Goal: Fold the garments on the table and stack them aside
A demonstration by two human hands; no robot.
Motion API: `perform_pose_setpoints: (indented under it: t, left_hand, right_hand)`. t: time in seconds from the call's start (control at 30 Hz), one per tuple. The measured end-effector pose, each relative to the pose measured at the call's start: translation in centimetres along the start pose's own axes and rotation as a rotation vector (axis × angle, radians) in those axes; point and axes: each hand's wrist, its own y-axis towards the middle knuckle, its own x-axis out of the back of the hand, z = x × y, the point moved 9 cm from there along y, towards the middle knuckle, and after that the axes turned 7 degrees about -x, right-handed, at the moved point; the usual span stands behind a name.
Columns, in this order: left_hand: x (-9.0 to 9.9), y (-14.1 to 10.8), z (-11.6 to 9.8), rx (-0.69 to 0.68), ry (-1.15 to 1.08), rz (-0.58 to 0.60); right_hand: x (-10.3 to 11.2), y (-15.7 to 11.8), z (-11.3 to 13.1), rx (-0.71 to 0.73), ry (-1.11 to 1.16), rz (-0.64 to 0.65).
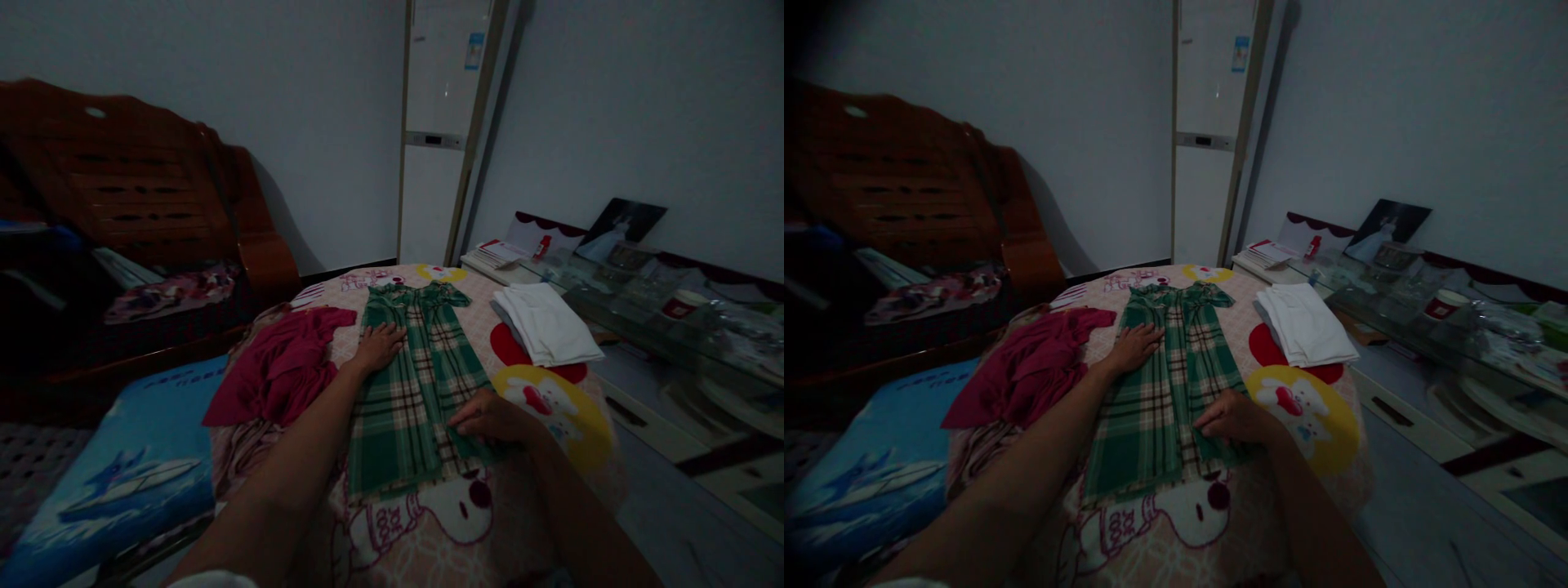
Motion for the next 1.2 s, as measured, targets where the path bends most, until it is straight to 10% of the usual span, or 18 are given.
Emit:
perform_pose_setpoints:
  t: [0.17,0.4,0.73,1.2]
  left_hand:
    - [2.0,-0.2,-1.4,-0.067,-0.04,-0.036]
    - [5.6,-4.1,-8.7,-0.304,-0.094,0.102]
    - [3.5,-9.1,-16.5,-0.542,-0.356,0.201]
    - [1.5,9.0,-5.5,0.024,-0.165,-0.126]
  right_hand:
    - [0.8,-0.2,0.1,-0.045,0.026,-0.066]
    - [2.7,-3.7,3.8,0.223,-0.218,-0.359]
    - [-1.2,-5.5,3.2,0.212,-0.534,-0.403]
    - [-3.1,-5.4,2.9,0.331,-0.567,-0.622]
